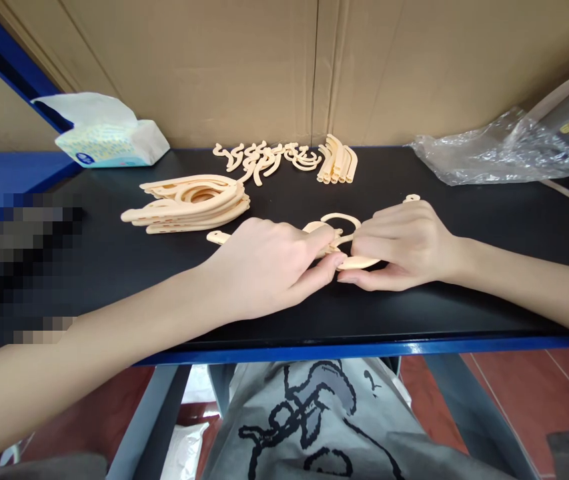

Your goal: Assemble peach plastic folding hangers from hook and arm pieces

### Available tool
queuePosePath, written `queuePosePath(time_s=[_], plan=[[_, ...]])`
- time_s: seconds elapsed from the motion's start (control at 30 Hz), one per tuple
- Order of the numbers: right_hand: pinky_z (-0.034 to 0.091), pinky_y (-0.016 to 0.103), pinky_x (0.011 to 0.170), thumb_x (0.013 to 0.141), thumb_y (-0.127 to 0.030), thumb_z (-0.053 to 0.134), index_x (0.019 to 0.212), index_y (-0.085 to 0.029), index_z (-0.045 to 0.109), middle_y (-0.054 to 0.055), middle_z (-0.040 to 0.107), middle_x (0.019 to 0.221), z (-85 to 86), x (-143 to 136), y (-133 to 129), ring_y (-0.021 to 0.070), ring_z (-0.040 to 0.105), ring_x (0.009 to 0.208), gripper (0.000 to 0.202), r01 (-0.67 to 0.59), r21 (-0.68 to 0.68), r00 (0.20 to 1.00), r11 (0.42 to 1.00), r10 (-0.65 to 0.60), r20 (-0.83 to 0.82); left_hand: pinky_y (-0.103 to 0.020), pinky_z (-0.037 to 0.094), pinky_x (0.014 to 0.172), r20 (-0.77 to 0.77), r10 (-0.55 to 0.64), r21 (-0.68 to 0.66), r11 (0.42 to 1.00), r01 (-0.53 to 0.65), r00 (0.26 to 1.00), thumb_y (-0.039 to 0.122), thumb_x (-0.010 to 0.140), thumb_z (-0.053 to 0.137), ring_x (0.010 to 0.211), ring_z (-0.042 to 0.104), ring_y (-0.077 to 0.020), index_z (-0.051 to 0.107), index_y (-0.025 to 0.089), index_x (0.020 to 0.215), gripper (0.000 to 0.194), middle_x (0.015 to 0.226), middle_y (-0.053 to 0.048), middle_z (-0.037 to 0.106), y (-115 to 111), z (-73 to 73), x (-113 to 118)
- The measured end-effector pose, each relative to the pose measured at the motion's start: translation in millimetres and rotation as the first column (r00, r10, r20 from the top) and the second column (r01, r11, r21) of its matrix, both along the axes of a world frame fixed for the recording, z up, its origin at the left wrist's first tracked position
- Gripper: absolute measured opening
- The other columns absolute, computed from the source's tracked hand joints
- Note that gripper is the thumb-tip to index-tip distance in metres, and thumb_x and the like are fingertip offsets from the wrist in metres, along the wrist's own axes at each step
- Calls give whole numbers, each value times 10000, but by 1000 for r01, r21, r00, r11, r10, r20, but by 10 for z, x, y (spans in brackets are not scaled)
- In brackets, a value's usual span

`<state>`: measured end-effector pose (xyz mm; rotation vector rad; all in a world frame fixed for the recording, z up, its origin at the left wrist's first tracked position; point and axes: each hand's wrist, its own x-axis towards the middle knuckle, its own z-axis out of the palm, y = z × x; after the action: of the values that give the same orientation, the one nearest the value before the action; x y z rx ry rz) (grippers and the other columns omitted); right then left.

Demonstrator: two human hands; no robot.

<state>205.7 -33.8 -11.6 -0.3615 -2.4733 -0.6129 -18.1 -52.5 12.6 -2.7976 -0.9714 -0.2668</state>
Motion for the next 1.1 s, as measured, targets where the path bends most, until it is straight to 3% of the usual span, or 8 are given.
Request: queuePosePath(time_s=[0.2,0.4,0.57,0.73,1.1], plan=[[266,279,475,991,-415,530,592,-209,441,-44,463,489,6,0,-13,102,357,469,458,14,24,1000,1000,-15,13,-274,195,470,1,-46,-131,990,45,999,330,1030,345,473,541,-151,557,182,895,292,594,18,596,14,5,-18],[344,258,511,1004,-402,513,652,-204,527,-32,576,561,3,1,-11,103,420,497,405,40,23,999,999,-40,21,-268,219,488,30,-14,-211,977,20,999,330,1026,342,484,514,-140,538,179,905,276,653,1,641,46,-13,-23],[368,247,528,1011,-358,514,728,-194,585,-26,624,613,-1,-4,-11,99,459,522,335,38,38,999,999,-39,24,-268,206,490,63,19,-185,983,-7,998,323,1021,334,473,498,-145,546,182,888,287,606,15,584,31,-18,-12],[357,248,537,1036,-354,451,718,-197,545,-28,584,607,11,2,-16,99,442,528,366,55,48,996,997,-58,66,-277,209,486,10,42,-167,985,-40,999,321,1025,310,456,488,-162,559,188,911,304,571,22,550,23,-28,-6],[371,247,540,1010,-329,489,768,-202,571,-32,638,647,-16,0,18,106,484,537,285,60,20,995,998,-61,74,-272,246,466,-26,41,-125,991,-44,999,344,1042,287,476,561,-172,563,177,942,337,603,6,618,4,-14,4]])
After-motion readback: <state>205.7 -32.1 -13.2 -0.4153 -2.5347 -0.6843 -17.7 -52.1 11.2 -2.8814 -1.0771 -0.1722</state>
